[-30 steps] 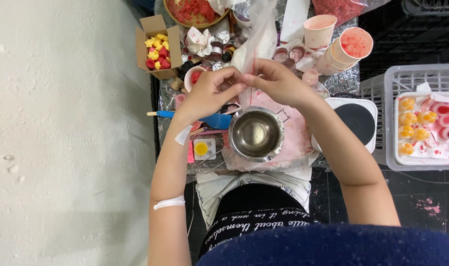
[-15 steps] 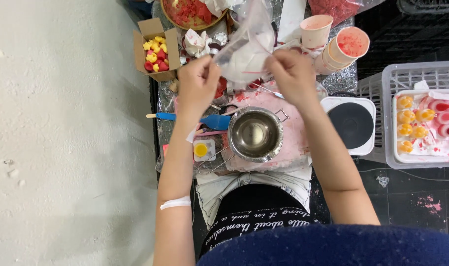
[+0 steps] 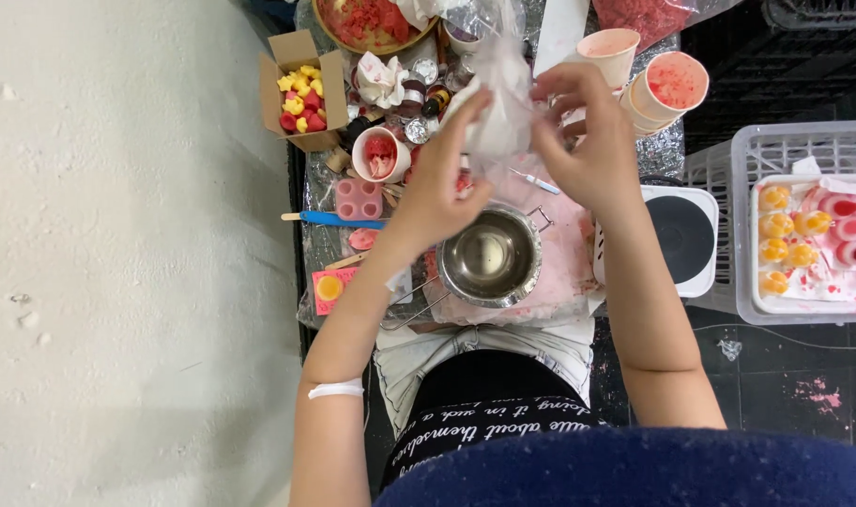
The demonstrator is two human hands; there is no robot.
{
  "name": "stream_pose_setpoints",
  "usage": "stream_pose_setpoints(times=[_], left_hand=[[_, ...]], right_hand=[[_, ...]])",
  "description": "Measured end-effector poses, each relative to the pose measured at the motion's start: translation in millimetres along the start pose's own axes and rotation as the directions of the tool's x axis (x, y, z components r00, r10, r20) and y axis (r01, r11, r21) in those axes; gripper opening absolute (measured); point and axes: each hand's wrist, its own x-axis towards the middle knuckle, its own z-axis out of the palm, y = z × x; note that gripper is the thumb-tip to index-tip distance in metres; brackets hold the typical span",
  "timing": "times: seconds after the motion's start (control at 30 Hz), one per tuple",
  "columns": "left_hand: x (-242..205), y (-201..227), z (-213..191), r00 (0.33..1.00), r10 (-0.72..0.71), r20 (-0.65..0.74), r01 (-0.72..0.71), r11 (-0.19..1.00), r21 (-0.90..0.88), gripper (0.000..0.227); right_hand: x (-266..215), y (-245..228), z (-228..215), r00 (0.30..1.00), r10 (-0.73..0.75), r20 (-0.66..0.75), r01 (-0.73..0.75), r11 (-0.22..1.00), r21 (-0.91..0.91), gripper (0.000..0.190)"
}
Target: Melting wax pellets and mixing ingredients for candle production.
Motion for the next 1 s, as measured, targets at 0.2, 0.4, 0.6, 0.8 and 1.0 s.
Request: stream_pose_setpoints(times=[0.2, 0.4, 0.6, 0.8, 1.0], left_hand=[[-1, -2, 26, 0.954, -0.293, -0.063, 0.292, 0.956, -0.028, 0.035], [2, -40, 2, 0.903, -0.360, -0.234, 0.415, 0.874, 0.253, 0.012], [3, -21, -8, 0.908, -0.416, 0.050, 0.419, 0.893, -0.166, 0.021], [-39, -72, 1, 0.853, -0.518, 0.066, 0.501, 0.777, -0.382, 0.024], [-70, -97, 9, 0.714, -0.672, 0.196, 0.691, 0.632, -0.351, 0.036]], right_hand=[[-13, 10, 7, 0.994, -0.097, -0.046, 0.093, 0.993, -0.077, 0.008], [-26, 29, -8, 0.978, 0.087, -0.189, -0.075, 0.995, 0.071, 0.012], [-26, 39, 0, 0.988, -0.032, -0.149, 0.026, 0.999, -0.043, 0.006], [-5, 9, -5, 0.966, -0.199, -0.166, 0.178, 0.975, -0.135, 0.006], [26, -16, -5, 0.955, -0.294, -0.034, 0.296, 0.952, 0.081, 0.006]])
